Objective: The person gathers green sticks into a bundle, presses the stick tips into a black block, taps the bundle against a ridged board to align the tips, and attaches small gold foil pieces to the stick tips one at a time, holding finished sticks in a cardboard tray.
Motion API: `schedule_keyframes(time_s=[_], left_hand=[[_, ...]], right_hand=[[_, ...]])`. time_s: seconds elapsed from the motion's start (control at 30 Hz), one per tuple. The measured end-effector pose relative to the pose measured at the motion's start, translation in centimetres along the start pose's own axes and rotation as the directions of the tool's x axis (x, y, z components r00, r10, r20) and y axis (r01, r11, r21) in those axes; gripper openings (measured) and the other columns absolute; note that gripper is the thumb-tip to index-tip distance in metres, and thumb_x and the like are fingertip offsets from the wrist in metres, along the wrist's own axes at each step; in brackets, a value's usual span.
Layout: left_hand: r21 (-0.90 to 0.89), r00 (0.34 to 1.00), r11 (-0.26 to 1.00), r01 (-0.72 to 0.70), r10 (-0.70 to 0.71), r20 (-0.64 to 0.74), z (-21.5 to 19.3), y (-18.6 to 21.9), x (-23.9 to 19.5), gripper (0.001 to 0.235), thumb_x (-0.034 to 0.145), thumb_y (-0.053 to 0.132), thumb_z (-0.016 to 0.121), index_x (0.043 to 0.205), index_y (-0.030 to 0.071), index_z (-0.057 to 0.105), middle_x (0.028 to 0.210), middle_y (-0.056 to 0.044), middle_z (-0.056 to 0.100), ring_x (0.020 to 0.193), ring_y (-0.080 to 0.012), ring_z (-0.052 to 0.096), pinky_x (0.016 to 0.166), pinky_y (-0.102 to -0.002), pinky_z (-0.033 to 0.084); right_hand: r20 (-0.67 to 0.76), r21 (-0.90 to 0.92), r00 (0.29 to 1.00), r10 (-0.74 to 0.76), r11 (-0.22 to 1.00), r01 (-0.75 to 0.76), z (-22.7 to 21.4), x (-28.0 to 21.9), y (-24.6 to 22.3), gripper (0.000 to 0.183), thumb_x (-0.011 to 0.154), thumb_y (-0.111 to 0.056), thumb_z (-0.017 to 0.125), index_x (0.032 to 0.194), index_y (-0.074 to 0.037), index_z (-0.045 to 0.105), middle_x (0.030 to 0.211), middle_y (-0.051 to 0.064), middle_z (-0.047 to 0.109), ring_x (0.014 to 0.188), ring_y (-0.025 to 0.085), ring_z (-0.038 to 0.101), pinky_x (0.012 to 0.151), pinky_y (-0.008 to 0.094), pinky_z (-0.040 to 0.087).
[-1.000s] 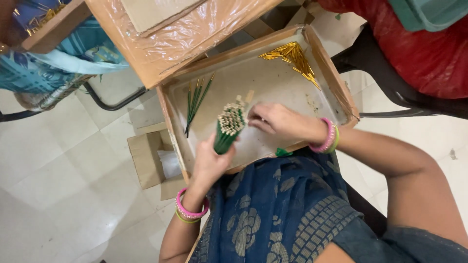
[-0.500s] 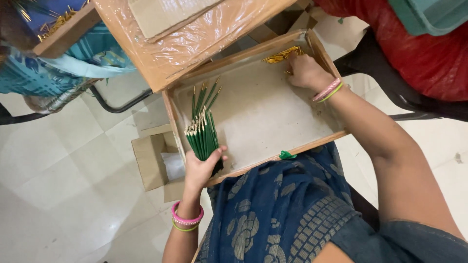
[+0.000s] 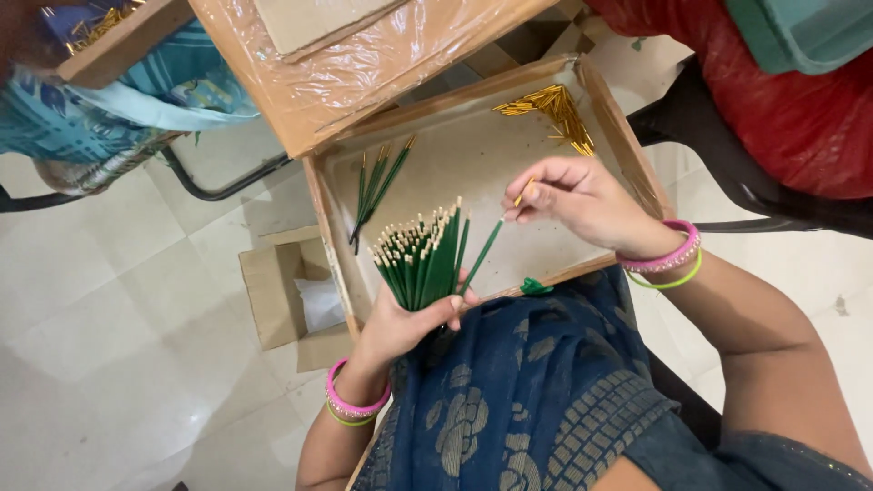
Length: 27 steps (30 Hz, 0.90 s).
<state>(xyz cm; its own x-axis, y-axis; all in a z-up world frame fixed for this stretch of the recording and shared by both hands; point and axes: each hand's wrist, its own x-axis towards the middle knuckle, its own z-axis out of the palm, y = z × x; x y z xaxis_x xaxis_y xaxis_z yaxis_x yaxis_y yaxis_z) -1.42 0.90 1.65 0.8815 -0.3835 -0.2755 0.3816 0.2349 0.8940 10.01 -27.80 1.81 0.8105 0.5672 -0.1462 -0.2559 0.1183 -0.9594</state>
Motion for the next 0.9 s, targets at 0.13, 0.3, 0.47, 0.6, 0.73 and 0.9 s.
schedule_keyframes(time_s=[0.13, 0.3, 0.47, 0.6, 0.73, 0.9], left_hand=[[0.009, 1.0, 1.0, 0.02, -0.02, 0.024, 0.2, 0.2, -0.3, 0.031, 0.091, 0.0, 0.068, 0.121, -0.007, 0.064, 0.096, -0.013, 0.076, 0.066, -0.0112, 0.066, 0.062, -0.026, 0.056], [-0.028, 0.996, 1.0, -0.01, 0.013, 0.083, 0.4, -0.1, -0.2, 0.031, 0.094, 0.001, 0.067, 0.124, -0.006, 0.062, 0.098, -0.012, 0.074, 0.069, -0.0105, 0.065, 0.063, -0.025, 0.056], [0.095, 0.999, 0.995, -0.038, 0.04, -0.018, 1.1, -0.2, 0.7, 0.026, 0.092, -0.002, 0.067, 0.117, -0.005, 0.067, 0.094, -0.009, 0.075, 0.067, -0.0101, 0.066, 0.062, -0.026, 0.056], [0.471, 0.933, 0.826, -0.31, 0.359, -0.014, 1.0, -1.0, 1.7, 0.022, 0.093, -0.003, 0.066, 0.114, 0.002, 0.07, 0.097, -0.007, 0.077, 0.086, -0.0153, 0.071, 0.075, -0.031, 0.06], [0.737, 0.921, 0.675, -0.03, 0.305, -0.242, -2.0, -2.2, 2.7, 0.036, 0.083, 0.004, 0.072, 0.119, 0.004, 0.068, 0.083, -0.01, 0.074, 0.073, -0.0152, 0.075, 0.063, -0.033, 0.058], [0.723, 0.764, 0.686, 0.083, 0.422, -0.488, -4.3, -2.6, 1.0, 0.019, 0.096, 0.011, 0.073, 0.113, 0.005, 0.073, 0.088, -0.01, 0.079, 0.074, -0.0175, 0.076, 0.068, -0.033, 0.061]], right_hand=[[0.024, 0.048, 0.998, 0.066, 0.997, -0.067, 1.2, -0.5, -0.7, 0.021, 0.103, -0.011, 0.059, 0.112, 0.004, 0.07, 0.106, 0.013, 0.075, 0.097, 0.017, 0.074, 0.087, 0.029, 0.063], [0.027, -0.048, 0.995, -0.097, 0.994, 0.099, 2.2, -1.2, 1.1, 0.017, 0.106, -0.013, 0.059, 0.107, 0.003, 0.064, 0.101, 0.011, 0.072, 0.089, 0.016, 0.074, 0.077, 0.029, 0.062], [-0.066, -0.091, 0.981, -0.181, 0.98, 0.174, 4.0, -1.4, 4.4, 0.014, 0.108, -0.013, 0.055, 0.105, 0.0, 0.059, 0.096, 0.008, 0.067, 0.08, 0.014, 0.07, 0.07, 0.028, 0.059], [0.028, -0.506, 0.981, -0.193, 0.844, 0.18, 4.7, 0.0, 5.3, 0.011, 0.103, -0.01, 0.059, 0.1, 0.0, 0.061, 0.089, 0.015, 0.068, 0.077, 0.026, 0.069, 0.07, 0.036, 0.057], [0.283, -0.776, 0.924, -0.257, 0.505, 0.378, -0.7, 2.8, 5.9, 0.013, 0.092, -0.006, 0.063, 0.102, 0.004, 0.063, 0.098, 0.022, 0.067, 0.09, 0.037, 0.068, 0.079, 0.043, 0.056], [-0.043, -0.999, 0.998, -0.051, 0.004, -0.043, -14.2, 7.8, 10.9, 0.015, 0.087, -0.005, 0.059, 0.089, 0.003, 0.071, 0.089, 0.024, 0.07, 0.088, 0.039, 0.069, 0.079, 0.046, 0.057]])
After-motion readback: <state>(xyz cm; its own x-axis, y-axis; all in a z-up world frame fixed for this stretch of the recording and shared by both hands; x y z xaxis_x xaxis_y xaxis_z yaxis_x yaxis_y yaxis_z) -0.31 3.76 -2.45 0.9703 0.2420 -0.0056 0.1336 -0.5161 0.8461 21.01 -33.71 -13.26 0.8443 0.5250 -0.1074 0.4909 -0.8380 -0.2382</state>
